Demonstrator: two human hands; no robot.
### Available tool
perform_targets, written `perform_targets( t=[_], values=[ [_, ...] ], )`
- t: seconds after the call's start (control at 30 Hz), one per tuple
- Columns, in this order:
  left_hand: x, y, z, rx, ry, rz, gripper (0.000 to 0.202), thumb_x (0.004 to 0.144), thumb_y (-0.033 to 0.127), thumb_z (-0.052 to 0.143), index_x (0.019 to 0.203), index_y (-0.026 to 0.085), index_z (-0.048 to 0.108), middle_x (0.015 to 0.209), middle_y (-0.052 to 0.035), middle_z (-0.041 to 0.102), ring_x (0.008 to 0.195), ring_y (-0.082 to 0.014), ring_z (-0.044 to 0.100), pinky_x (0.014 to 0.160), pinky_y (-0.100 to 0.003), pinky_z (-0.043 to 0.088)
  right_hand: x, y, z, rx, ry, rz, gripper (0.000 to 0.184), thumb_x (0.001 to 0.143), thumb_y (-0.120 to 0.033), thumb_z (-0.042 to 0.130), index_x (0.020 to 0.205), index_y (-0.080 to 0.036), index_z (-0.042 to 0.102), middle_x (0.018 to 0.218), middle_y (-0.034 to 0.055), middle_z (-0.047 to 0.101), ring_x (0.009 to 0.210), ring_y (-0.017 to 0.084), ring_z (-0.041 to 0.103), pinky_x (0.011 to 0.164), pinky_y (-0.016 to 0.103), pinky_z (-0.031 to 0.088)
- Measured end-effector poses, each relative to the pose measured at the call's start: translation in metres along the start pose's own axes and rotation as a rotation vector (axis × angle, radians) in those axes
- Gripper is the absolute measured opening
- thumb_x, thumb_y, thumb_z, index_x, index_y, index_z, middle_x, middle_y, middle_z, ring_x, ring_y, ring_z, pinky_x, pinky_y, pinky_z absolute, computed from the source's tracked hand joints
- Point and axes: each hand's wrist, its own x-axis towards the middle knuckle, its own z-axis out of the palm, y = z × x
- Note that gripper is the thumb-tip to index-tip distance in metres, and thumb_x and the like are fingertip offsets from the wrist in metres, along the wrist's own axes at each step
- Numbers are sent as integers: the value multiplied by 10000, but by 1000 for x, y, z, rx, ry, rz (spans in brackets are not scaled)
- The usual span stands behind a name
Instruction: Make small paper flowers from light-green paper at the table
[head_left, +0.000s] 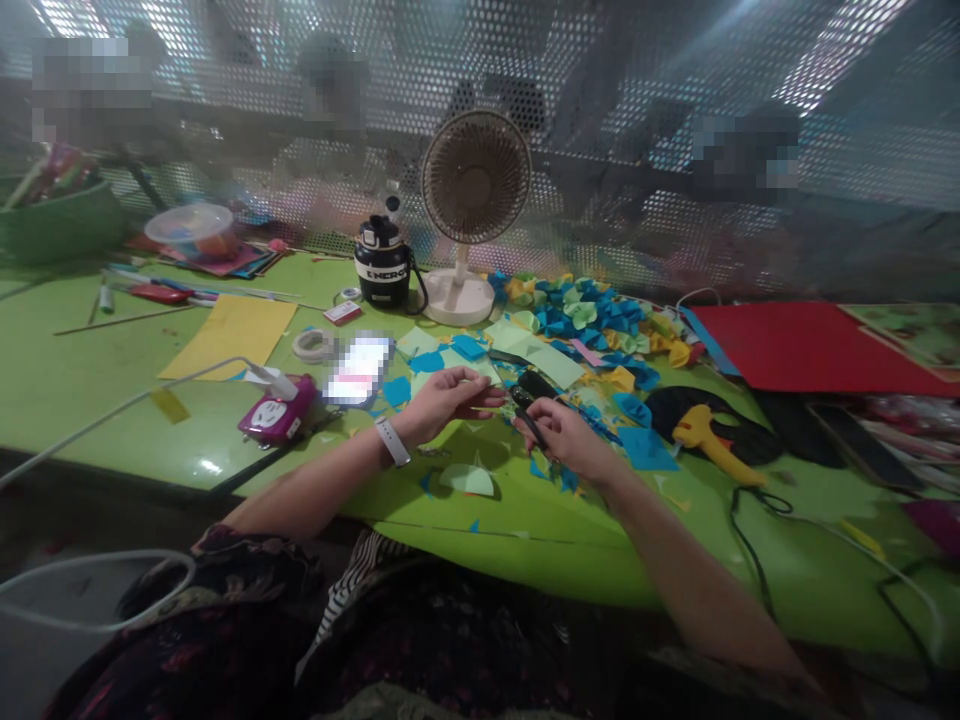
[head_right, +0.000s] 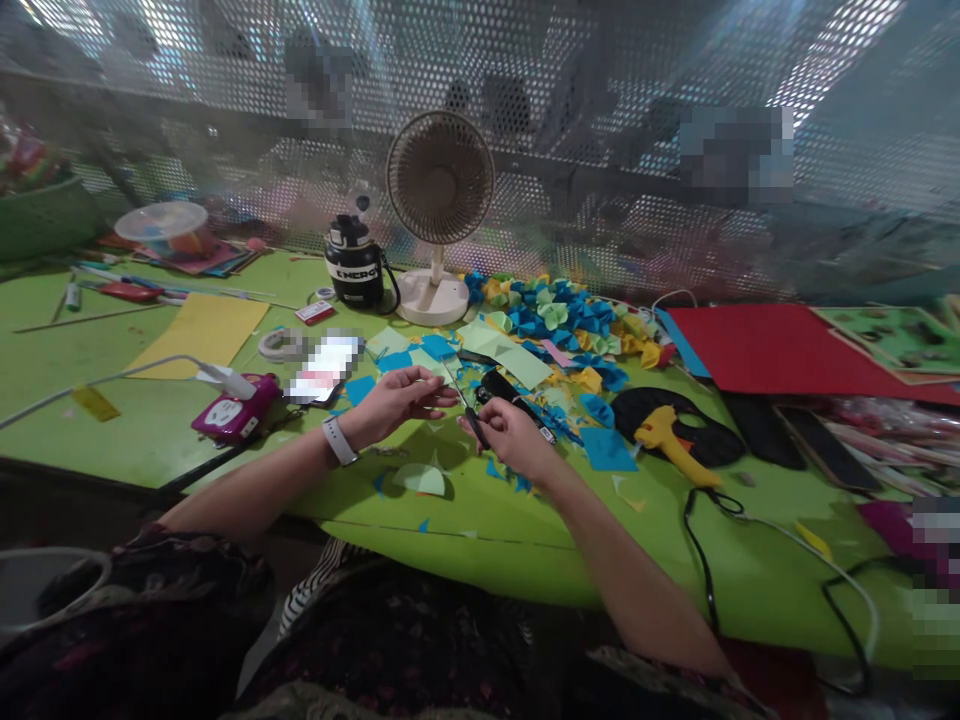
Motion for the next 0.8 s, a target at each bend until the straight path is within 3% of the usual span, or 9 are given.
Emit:
perform_targets(
  t=[0.53, 0.8],
  values=[
    [3, 1, -5, 96, 41, 20, 194, 867, 270, 703, 834, 116, 590, 863, -116, 760, 774, -178, 744, 634, -248, 576, 2, 3, -1, -34, 8, -22, 552, 616, -689, 740, 677, -212, 469, 524, -23, 564, 472, 102, 483, 459, 240, 321],
    [3, 0, -6, 152, -37, -2, 267, 811, 320, 761, 813, 120, 584, 822, -93, 756, 729, -149, 728, 642, -241, 557, 1, 3, -4, -11, -38, 13, 519, 648, -657, 725, 749, -212, 477, 589, -14, 621, 422, 68, 378, 409, 226, 280]
  ],
)
